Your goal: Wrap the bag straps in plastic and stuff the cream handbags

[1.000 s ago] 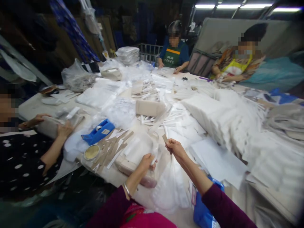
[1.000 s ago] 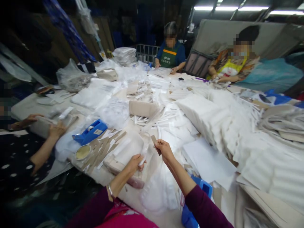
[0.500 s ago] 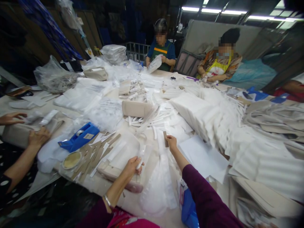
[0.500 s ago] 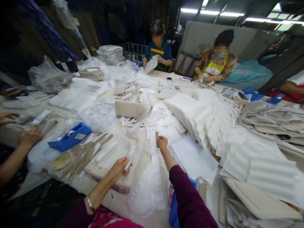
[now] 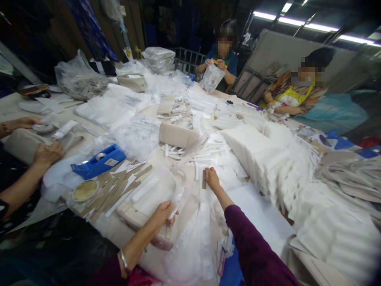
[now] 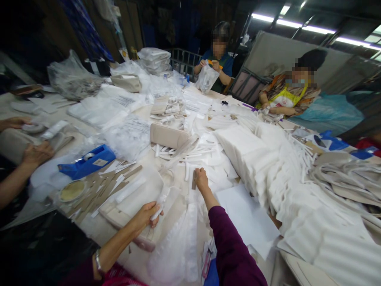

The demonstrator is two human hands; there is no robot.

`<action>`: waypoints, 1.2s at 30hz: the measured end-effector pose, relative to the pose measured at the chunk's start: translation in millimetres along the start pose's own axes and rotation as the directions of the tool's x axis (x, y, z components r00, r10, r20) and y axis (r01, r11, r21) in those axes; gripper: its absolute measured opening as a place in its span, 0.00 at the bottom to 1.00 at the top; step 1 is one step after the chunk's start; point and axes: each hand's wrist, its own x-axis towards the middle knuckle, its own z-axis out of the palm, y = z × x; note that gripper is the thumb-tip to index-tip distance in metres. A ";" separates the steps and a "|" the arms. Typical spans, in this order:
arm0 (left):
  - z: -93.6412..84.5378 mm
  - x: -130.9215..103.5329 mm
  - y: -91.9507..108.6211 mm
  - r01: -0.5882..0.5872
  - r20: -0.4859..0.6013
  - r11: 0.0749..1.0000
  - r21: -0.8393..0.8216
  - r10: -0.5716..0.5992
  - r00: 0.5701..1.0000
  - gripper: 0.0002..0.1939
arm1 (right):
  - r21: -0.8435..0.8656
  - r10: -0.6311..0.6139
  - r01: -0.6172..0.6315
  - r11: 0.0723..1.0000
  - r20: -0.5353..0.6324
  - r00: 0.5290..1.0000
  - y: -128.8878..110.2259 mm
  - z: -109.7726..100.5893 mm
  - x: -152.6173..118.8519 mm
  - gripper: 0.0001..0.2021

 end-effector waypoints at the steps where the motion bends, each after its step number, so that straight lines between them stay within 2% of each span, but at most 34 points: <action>1: -0.5 0.3 -0.7 0.001 0.001 1.000 -0.006 -0.001 1.000 0.26 | -0.030 -0.012 0.013 0.999 0.017 1.000 -0.4 0.1 1.6 0.24; 9: -0.5 -0.2 0.5 0.018 -0.008 0.999 -0.030 -0.019 1.000 0.25 | -0.158 -0.064 0.071 0.985 0.053 0.997 3.5 2.5 1.5 0.20; 16: 0.3 0.9 0.7 0.024 -0.007 0.999 -0.037 -0.025 1.000 0.25 | -0.166 -0.112 0.118 0.979 0.047 0.993 7.9 3.4 -2.9 0.20; 22: 0.9 0.6 0.8 0.027 -0.009 0.999 -0.033 -0.027 1.000 0.26 | -0.157 -0.167 0.175 0.972 0.066 0.984 10.5 2.5 -3.9 0.13; 27: 0.7 -0.6 1.9 0.016 -0.011 0.999 -0.032 -0.017 1.000 0.26 | -0.146 -0.217 0.227 0.963 0.085 0.973 8.7 -1.8 -3.8 0.17; 30: 0.6 -0.7 1.7 0.029 -0.010 0.999 -0.031 -0.029 1.000 0.26 | -0.152 -0.276 0.298 0.942 0.149 0.950 5.3 -6.5 -10.6 0.15; 36: 2.1 -1.2 2.8 0.004 -0.015 0.998 -0.059 -0.005 1.000 0.24 | -0.163 -0.371 0.438 0.884 0.326 0.870 -0.7 -17.5 -30.0 0.16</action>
